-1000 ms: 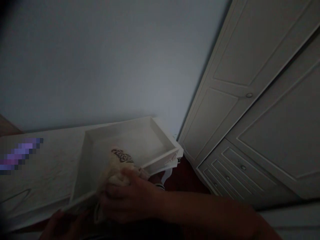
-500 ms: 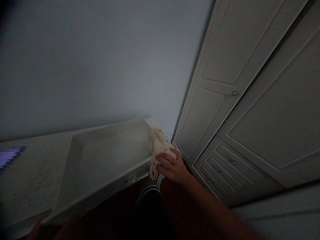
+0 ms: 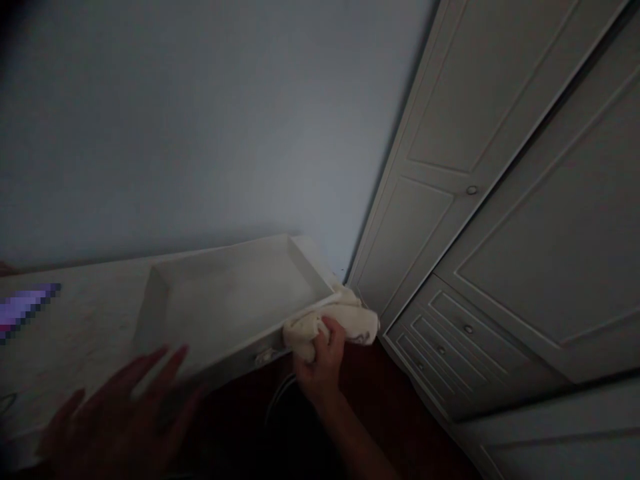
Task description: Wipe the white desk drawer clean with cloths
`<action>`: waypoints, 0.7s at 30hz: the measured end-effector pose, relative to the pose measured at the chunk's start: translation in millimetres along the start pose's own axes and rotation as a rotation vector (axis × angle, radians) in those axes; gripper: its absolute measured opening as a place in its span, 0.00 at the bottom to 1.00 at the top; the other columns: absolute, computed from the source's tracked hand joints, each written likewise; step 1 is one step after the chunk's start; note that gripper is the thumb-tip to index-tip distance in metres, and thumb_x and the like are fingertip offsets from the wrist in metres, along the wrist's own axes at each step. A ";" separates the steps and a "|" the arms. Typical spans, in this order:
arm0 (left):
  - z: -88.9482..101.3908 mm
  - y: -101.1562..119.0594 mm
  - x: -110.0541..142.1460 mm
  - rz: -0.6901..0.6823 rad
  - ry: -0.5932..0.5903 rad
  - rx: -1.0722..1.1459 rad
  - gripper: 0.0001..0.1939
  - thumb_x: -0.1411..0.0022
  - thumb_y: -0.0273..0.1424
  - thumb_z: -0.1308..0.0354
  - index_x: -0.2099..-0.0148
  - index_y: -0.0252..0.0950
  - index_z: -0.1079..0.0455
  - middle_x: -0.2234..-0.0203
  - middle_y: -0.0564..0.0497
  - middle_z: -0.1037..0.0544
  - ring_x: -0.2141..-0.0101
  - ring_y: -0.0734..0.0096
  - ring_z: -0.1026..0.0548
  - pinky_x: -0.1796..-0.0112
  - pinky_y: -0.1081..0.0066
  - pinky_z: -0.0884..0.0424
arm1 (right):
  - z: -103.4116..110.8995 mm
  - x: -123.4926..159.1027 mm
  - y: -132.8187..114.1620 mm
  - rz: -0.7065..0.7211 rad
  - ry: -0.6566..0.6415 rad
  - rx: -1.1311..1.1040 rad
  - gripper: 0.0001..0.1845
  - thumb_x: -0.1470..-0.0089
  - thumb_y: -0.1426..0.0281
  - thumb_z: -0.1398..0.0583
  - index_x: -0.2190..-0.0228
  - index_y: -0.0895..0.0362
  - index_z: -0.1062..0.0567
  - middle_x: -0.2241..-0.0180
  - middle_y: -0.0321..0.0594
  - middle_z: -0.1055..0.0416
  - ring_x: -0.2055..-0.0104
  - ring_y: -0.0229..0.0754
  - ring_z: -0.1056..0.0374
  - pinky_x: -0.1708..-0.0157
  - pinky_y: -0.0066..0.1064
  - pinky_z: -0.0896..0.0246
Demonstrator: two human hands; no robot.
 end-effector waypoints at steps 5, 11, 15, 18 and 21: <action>-34.9 56.3 -25.8 -0.391 -0.091 -0.233 0.13 0.28 0.37 0.47 0.51 0.41 0.23 0.60 0.47 0.17 0.61 0.55 0.22 0.56 0.55 0.33 | -18.3 17.9 -50.8 0.245 -0.161 -0.092 0.35 0.50 0.66 0.36 0.40 0.54 0.32 0.45 0.53 0.37 0.47 0.57 0.35 0.50 0.50 0.32; -44.4 49.0 -23.7 -0.402 -0.130 -0.307 0.15 0.26 0.38 0.50 0.55 0.42 0.22 0.61 0.46 0.18 0.62 0.55 0.23 0.60 0.57 0.34 | 6.1 -31.7 14.9 0.062 0.116 0.085 0.21 0.39 0.66 0.40 0.45 0.52 0.27 0.45 0.50 0.37 0.45 0.57 0.36 0.49 0.51 0.35; -50.8 40.4 -21.9 -0.368 -0.208 -0.268 0.17 0.26 0.35 0.53 0.53 0.46 0.21 0.58 0.48 0.17 0.60 0.53 0.21 0.60 0.56 0.31 | 10.4 -80.0 42.6 -0.166 0.008 0.025 0.16 0.37 0.65 0.41 0.49 0.53 0.23 0.52 0.47 0.31 0.49 0.54 0.33 0.49 0.49 0.37; -43.3 44.0 -25.3 -0.376 -0.169 -0.162 0.16 0.27 0.41 0.50 0.52 0.45 0.22 0.60 0.48 0.16 0.62 0.55 0.20 0.61 0.58 0.30 | 5.7 -98.5 12.7 -0.186 -0.155 -0.124 0.14 0.37 0.65 0.41 0.52 0.52 0.22 0.53 0.45 0.30 0.50 0.51 0.33 0.49 0.46 0.38; -25.3 51.5 -35.6 -0.302 -0.046 -0.012 0.23 0.30 0.46 0.45 0.40 0.41 0.28 0.54 0.45 0.16 0.55 0.53 0.19 0.54 0.56 0.28 | 1.7 -97.9 -40.6 -0.254 -0.195 -0.478 0.12 0.37 0.65 0.41 0.52 0.51 0.25 0.52 0.43 0.31 0.50 0.49 0.32 0.51 0.39 0.35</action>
Point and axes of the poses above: each hand's wrist, its own x-axis away from the middle knuckle, its own z-axis out of the back of the hand, y = z × x, the point moved 9 cm from there along -x, towards the middle knuckle
